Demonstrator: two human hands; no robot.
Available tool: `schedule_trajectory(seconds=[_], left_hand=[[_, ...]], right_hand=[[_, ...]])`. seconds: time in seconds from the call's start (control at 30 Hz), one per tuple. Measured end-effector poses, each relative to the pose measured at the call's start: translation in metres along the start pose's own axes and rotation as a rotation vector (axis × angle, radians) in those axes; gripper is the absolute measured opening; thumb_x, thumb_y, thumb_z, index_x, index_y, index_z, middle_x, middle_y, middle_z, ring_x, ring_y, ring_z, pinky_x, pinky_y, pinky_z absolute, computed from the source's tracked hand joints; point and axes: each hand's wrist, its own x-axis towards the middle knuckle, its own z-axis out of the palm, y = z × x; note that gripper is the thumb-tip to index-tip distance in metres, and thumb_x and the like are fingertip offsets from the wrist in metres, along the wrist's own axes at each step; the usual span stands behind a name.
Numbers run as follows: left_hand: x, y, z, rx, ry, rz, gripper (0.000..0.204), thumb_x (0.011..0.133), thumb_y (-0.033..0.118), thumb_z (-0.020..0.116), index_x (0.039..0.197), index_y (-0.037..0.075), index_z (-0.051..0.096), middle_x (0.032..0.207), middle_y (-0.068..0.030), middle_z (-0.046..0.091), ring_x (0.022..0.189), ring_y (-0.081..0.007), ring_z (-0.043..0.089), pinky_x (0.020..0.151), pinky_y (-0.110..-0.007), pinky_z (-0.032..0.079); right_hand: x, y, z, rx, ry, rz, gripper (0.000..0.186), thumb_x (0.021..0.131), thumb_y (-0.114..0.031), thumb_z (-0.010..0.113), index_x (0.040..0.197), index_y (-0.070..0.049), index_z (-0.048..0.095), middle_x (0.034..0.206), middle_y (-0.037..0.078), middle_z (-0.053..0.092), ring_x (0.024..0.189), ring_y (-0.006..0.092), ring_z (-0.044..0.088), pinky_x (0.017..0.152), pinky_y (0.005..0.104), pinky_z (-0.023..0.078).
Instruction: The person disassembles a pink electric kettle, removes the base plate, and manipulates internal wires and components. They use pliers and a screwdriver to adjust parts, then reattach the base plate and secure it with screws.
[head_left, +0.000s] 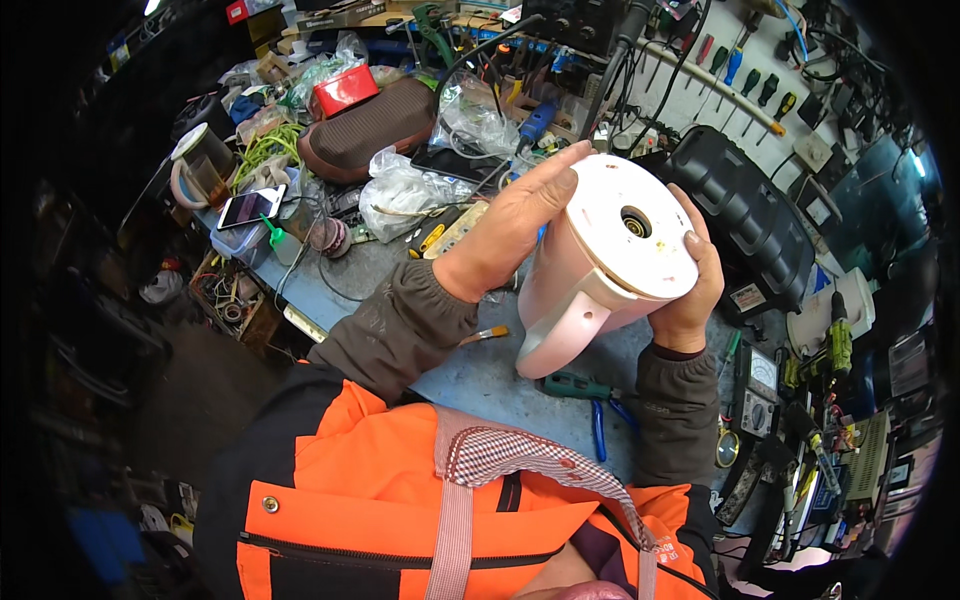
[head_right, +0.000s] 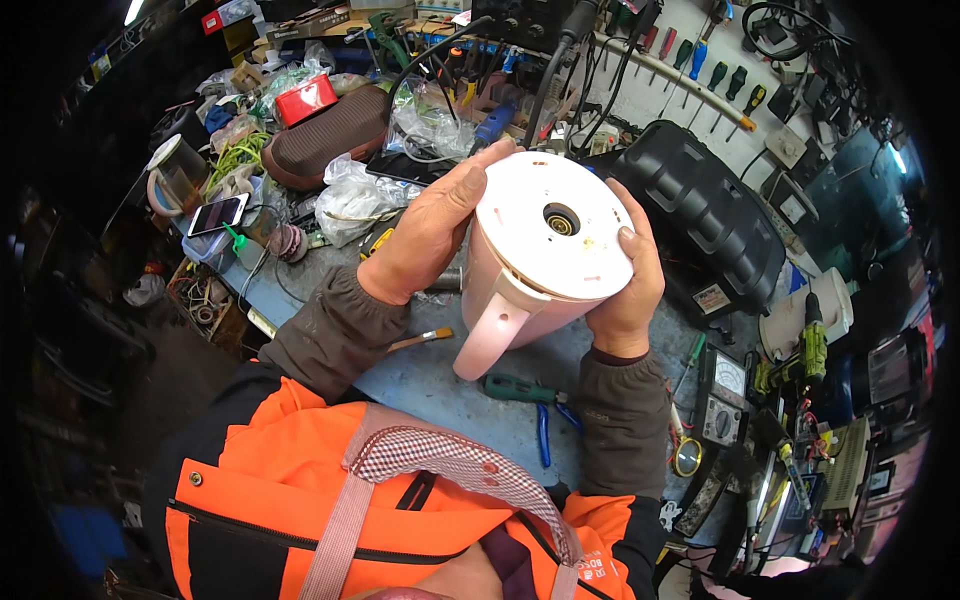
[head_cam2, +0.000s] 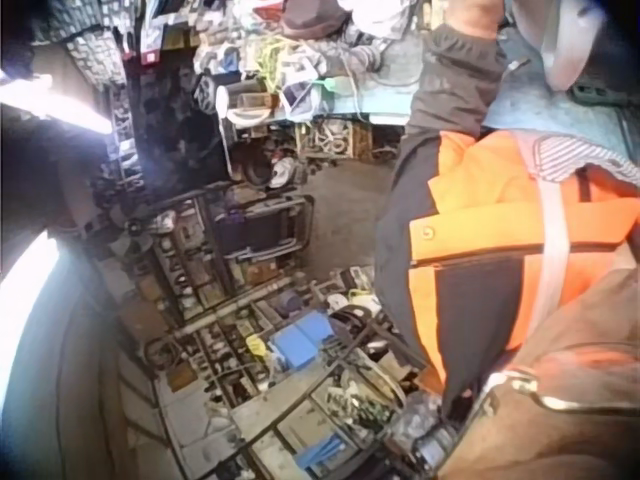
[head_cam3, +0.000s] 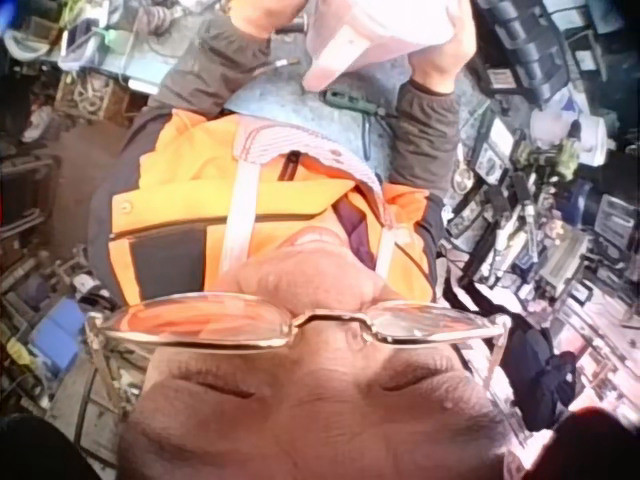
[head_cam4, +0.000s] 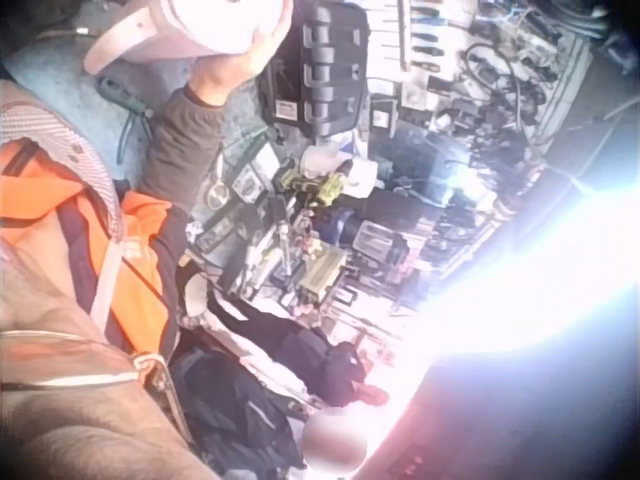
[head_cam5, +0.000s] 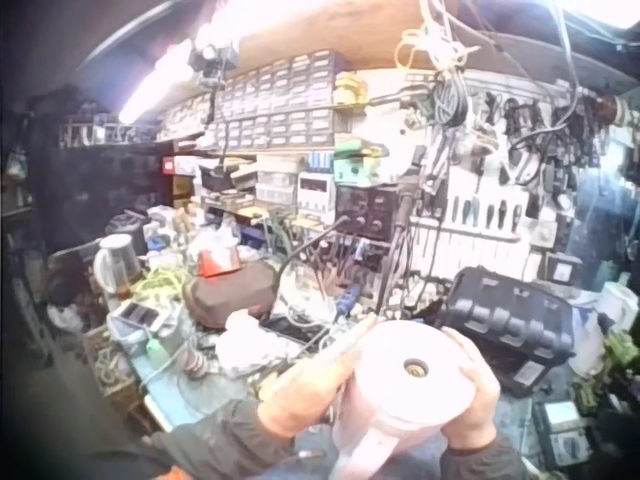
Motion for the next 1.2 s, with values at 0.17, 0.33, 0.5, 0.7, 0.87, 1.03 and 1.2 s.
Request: schedule_trajectory(seconds=[0.17, 0.33, 0.5, 0.7, 0.87, 1.03, 1.2], left_hand=[[-0.007, -0.016, 0.006, 0.086, 0.009, 0.170, 0.094, 0.114, 0.058, 0.054, 0.175, -0.003, 0.015, 0.178, -0.0226, 0.029, 0.164, -0.0313, 0.031, 0.134, -0.041, 0.025], [-0.013, -0.014, 0.010, 0.237, -0.036, 0.222, 0.136, 0.086, 0.054, 0.093, 0.175, -0.002, 0.006, 0.177, -0.0279, 0.022, 0.165, -0.0387, 0.025, 0.134, -0.047, 0.024], [-0.014, -0.010, 0.005, 0.368, -0.056, 0.260, 0.126, 0.083, 0.055, 0.096, 0.169, -0.004, 0.024, 0.164, -0.0248, 0.038, 0.156, -0.0374, 0.039, 0.131, -0.046, 0.030], [-0.013, -0.008, 0.007, 0.415, -0.070, 0.292, 0.134, 0.079, 0.054, 0.099, 0.170, -0.006, 0.020, 0.166, -0.0282, 0.035, 0.157, -0.0384, 0.038, 0.131, -0.047, 0.031], [-0.015, -0.021, 0.013, 0.457, -0.078, 0.356, 0.162, 0.063, 0.053, 0.107, 0.171, -0.007, 0.004, 0.172, -0.0332, 0.027, 0.160, -0.0447, 0.033, 0.132, -0.051, 0.029], [-0.027, -0.016, 0.028, 0.723, 0.011, 0.491, 0.164, 0.061, 0.050, 0.107, 0.172, -0.006, 0.001, 0.171, -0.0367, 0.026, 0.157, -0.0539, 0.034, 0.130, -0.058, 0.030], [-0.033, -0.017, 0.039, 0.669, 0.079, 0.463, 0.152, 0.063, 0.034, 0.102, 0.173, -0.004, 0.004, 0.166, -0.0340, 0.032, 0.153, -0.0533, 0.039, 0.129, -0.058, 0.032]], right_hand=[[0.001, -0.001, -0.001, -0.004, -0.023, 0.000, 0.074, 0.097, -0.028, 0.049, 0.160, 0.011, 0.044, 0.153, 0.029, 0.060, 0.141, 0.0370, 0.062, 0.122, 0.0443, 0.047], [0.005, -0.005, -0.014, -0.009, -0.066, 0.018, 0.075, 0.096, -0.026, 0.048, 0.160, 0.012, 0.044, 0.155, 0.029, 0.058, 0.142, 0.0363, 0.061, 0.123, 0.0439, 0.046], [0.007, -0.025, -0.014, -0.214, -0.138, -0.069, 0.075, 0.094, -0.027, 0.057, 0.158, 0.011, 0.049, 0.158, 0.028, 0.056, 0.147, 0.0359, 0.056, 0.126, 0.0451, 0.042], [0.007, -0.083, 0.009, -0.965, -0.387, -0.220, 0.095, 0.086, -0.059, 0.081, 0.159, -0.003, 0.057, 0.169, 0.030, 0.043, 0.158, 0.0424, 0.042, 0.129, 0.0498, 0.033], [0.032, -0.091, 0.027, -1.411, -0.683, -0.072, 0.142, 0.061, -0.094, 0.082, 0.169, -0.009, 0.046, 0.177, 0.034, 0.027, 0.164, 0.0495, 0.030, 0.131, 0.0556, 0.028], [0.031, -0.093, 0.033, -1.417, -0.776, -0.022, 0.150, 0.054, -0.091, 0.087, 0.171, -0.010, 0.040, 0.177, 0.035, 0.025, 0.164, 0.0500, 0.029, 0.130, 0.0548, 0.029], [0.025, -0.095, 0.045, -1.350, -0.707, -0.013, 0.121, 0.068, -0.063, 0.091, 0.168, -0.010, 0.047, 0.168, 0.036, 0.038, 0.155, 0.0531, 0.040, 0.127, 0.0540, 0.037]])
